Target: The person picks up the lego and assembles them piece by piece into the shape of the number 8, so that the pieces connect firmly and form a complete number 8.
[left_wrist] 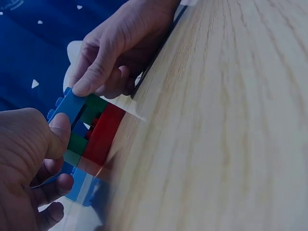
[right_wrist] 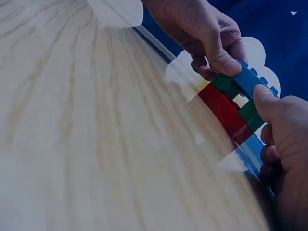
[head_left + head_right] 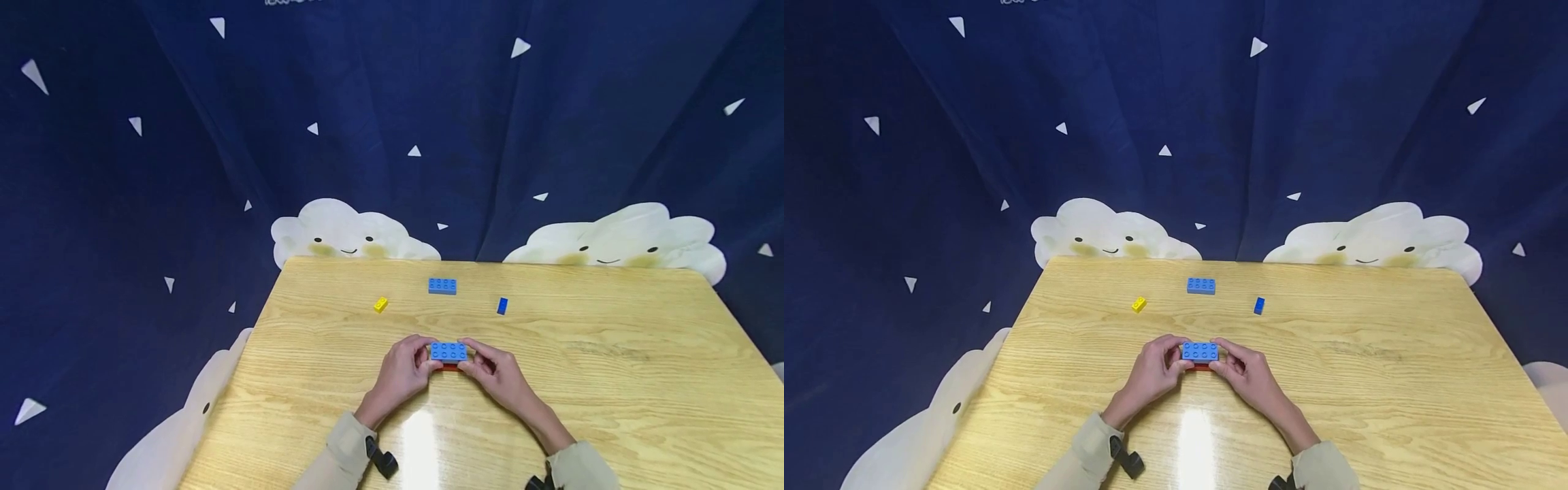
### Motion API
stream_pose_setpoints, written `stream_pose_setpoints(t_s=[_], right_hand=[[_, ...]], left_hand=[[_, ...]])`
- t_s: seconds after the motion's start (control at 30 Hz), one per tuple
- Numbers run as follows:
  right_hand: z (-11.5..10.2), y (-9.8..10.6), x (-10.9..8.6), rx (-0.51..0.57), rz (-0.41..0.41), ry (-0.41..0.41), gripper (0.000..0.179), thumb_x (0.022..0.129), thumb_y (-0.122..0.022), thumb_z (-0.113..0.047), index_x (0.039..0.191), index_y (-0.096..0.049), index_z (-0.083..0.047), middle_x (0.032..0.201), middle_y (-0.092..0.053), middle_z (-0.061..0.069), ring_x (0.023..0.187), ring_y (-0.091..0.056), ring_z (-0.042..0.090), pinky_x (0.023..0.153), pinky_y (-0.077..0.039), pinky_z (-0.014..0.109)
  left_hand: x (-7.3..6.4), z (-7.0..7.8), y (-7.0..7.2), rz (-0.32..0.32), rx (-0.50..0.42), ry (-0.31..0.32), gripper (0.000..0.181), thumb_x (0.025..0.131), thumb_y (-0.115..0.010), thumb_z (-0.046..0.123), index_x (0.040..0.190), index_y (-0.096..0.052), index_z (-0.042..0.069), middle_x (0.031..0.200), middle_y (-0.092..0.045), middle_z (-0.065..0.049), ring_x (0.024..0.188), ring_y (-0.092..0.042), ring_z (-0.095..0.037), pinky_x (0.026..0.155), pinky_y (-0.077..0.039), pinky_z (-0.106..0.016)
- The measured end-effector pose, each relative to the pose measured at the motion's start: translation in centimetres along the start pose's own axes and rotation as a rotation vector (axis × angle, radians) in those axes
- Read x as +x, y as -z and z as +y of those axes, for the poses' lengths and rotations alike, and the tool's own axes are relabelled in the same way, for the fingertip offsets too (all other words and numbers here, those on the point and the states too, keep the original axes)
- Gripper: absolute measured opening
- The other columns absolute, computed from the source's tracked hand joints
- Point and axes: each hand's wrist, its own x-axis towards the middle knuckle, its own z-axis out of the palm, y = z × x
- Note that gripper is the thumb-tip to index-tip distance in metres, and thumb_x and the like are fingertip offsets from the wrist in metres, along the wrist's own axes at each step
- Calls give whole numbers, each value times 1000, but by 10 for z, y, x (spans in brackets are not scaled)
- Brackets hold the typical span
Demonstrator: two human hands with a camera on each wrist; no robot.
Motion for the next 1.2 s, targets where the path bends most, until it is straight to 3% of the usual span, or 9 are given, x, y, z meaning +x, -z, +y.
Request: stream_pose_setpoints(t_s=[0.27,0.47,0.63,0.8,1.07,1.2], right_hand=[[-2,2,-1,34,-29,-78,40,93,-76,-1,132,-69,-2,72,-52,-7,57,-37,-2,50,-36,20],[0,1,-1,31,-40,-121,39,95,-75,-4,133,-68,-1,73,-51,-6,58,-37,-2,50,-35,20],[-2,1,0,37,-43,-125,39,95,-75,-4,133,-68,-1,72,-51,-6,58,-37,-2,51,-36,20],[-5,2,0,34,-42,-123,40,95,-75,-2,134,-67,-4,72,-51,-5,57,-36,-1,53,-37,20],[-3,0,-1,32,-26,-101,40,91,-73,9,131,-65,8,69,-51,2,55,-33,1,53,-37,22],[-2,1,-1,32,-40,-106,40,93,-74,4,133,-66,4,70,-51,-1,56,-34,-1,54,-38,22]], left_hand=[[2,1,5,-67,-36,3,38,92,-82,23,126,-72,7,80,-55,8,68,-46,-2,60,-39,-18],[9,-1,25,-178,-93,-2,48,94,-80,25,136,-67,7,79,-56,9,66,-48,-2,59,-42,-19],[13,-8,41,-194,-111,21,47,97,-77,26,138,-66,5,77,-57,7,65,-49,-4,60,-42,-21],[15,-24,50,-134,-91,57,44,100,-74,25,137,-66,3,76,-57,6,65,-49,-5,60,-43,-23],[17,-51,55,62,-27,124,37,99,-74,19,130,-70,0,77,-57,4,65,-48,-8,59,-42,-25],[20,-60,57,166,4,163,37,96,-77,14,129,-70,-1,73,-56,3,63,-48,-9,58,-40,-26]])
